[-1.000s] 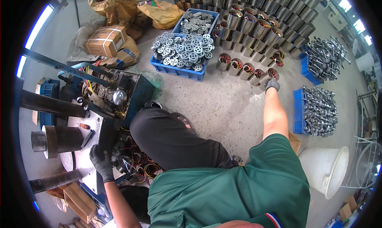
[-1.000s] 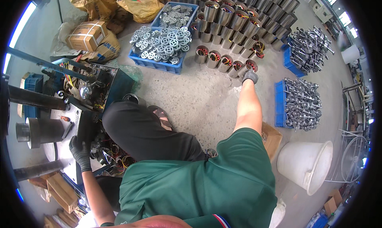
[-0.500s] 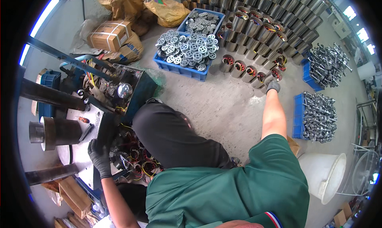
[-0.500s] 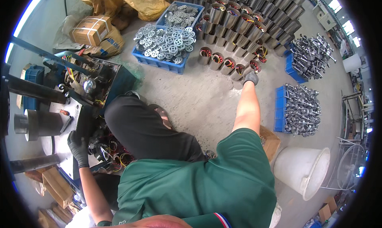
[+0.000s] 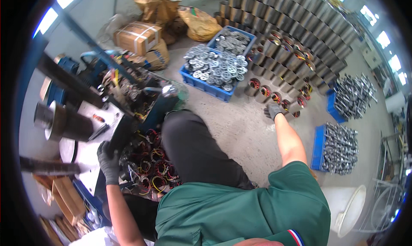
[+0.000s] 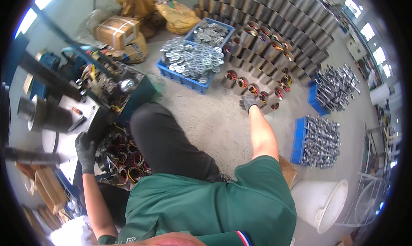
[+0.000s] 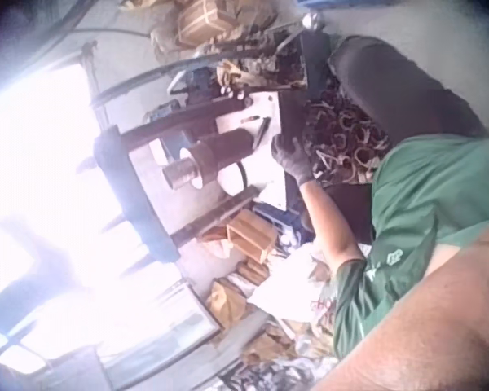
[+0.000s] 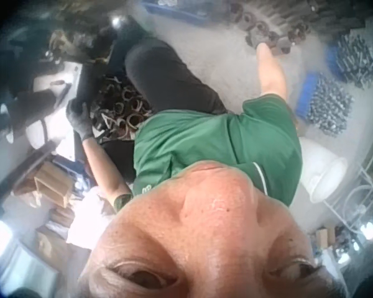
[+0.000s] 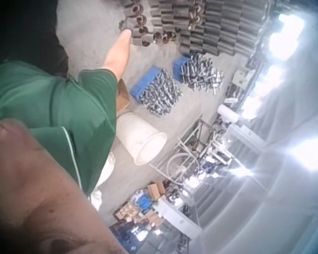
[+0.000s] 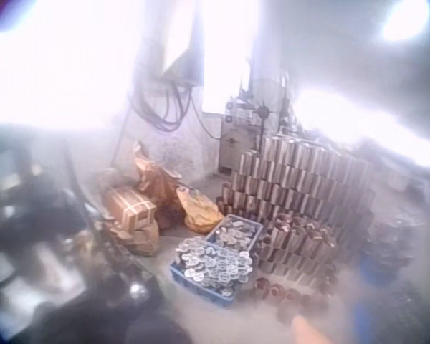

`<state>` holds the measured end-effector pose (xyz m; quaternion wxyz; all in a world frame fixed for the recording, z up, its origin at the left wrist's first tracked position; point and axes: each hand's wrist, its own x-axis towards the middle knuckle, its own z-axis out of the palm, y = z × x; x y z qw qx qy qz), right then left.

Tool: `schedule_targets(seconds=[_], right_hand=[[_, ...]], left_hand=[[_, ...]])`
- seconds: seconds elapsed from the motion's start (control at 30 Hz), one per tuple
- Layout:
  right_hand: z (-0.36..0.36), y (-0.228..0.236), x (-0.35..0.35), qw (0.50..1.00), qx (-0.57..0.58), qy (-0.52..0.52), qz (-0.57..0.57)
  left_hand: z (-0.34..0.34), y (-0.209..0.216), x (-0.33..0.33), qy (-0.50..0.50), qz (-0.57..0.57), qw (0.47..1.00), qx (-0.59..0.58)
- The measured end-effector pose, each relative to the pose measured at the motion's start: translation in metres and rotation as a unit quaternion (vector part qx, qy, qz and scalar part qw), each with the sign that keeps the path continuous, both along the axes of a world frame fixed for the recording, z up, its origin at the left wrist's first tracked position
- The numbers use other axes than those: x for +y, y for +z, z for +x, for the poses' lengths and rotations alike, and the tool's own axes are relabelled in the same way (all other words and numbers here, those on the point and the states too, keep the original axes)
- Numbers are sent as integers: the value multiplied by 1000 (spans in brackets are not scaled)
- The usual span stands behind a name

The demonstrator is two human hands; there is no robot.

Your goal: Using a hydraulic press to assemble motor components into metal housings.

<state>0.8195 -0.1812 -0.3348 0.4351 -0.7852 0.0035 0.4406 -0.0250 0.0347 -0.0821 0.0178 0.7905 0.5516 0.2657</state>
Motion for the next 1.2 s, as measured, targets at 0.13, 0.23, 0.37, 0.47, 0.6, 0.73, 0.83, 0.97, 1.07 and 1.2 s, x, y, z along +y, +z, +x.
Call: schedule_targets(seconds=[0.13,0.23,0.37,0.47,0.6,0.73,0.83,0.97,1.07,1.2], right_hand=[[-112,107,112,931,-87,353,14],[-190,193,195,825,-133,542,89],[-314,273,273,625,-221,739,122],[-412,294,290,475,-269,838,23],[-524,247,264,268,-383,881,67],[-598,168,236,276,-377,881,73],[-628,133,225,392,-372,828,151],[-656,124,227,341,-417,814,215],[-667,125,231,256,-427,849,177],[-675,117,238,257,-447,837,183]], left_hand=[[12,17,-10,14,-4,1000,-18],[10,27,-12,10,-18,999,-37],[-2,32,-4,-1,-46,995,-89],[-6,32,3,9,-54,988,-146],[-8,37,16,52,-70,981,-172],[-10,45,19,47,-54,987,-144],[-10,48,17,31,-20,988,-147],[-11,52,16,20,-29,985,-169],[-11,54,14,32,-38,986,-157],[-12,54,15,41,-30,990,-133]])
